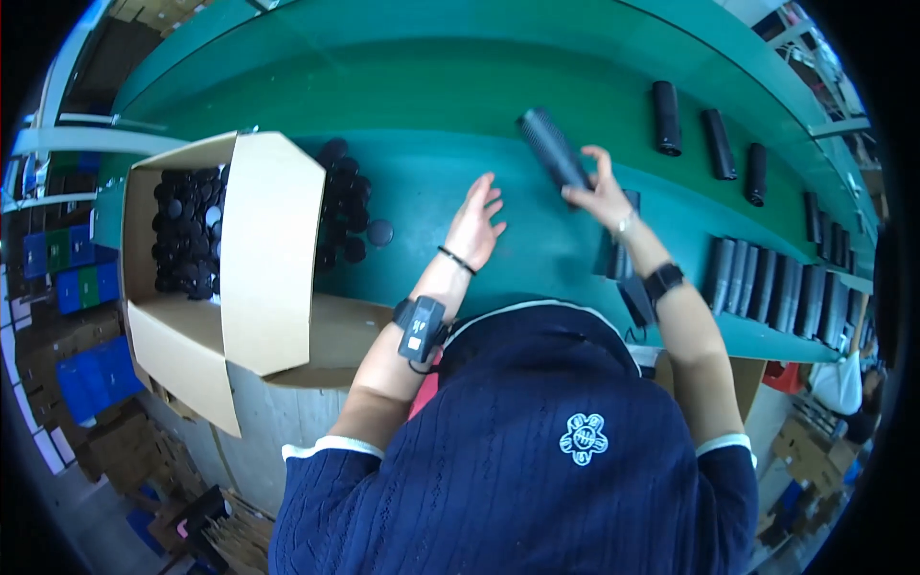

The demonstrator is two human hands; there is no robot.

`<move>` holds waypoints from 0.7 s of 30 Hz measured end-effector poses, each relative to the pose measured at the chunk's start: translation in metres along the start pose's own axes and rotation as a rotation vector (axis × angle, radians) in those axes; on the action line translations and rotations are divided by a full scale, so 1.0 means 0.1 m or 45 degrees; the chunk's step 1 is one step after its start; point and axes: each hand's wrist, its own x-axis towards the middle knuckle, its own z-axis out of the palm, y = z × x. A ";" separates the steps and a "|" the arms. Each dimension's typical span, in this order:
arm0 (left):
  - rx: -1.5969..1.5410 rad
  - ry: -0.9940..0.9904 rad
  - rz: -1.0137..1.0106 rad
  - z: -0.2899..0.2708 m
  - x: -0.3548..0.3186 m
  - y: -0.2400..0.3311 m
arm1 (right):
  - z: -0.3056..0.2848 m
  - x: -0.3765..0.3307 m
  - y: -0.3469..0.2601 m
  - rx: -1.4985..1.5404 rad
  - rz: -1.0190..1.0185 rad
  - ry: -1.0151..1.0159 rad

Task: The person removes newspaper from a box, picks up black cylinders, and places them on a green table. They pick up black caps from a box, press them onto the cylinders, and then place the capped cylinders back into the box.

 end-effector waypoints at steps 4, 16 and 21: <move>0.193 -0.150 -0.093 -0.15 -0.08 -0.01 | -0.75 0.89 0.03 -0.792 0.033 0.607; 0.230 -0.325 -0.344 0.04 0.34 -0.48 | -0.92 -0.45 0.69 -0.408 0.541 0.196; 0.518 -0.388 -0.184 0.45 0.19 -0.71 | -0.08 -0.83 0.17 0.398 0.285 -0.091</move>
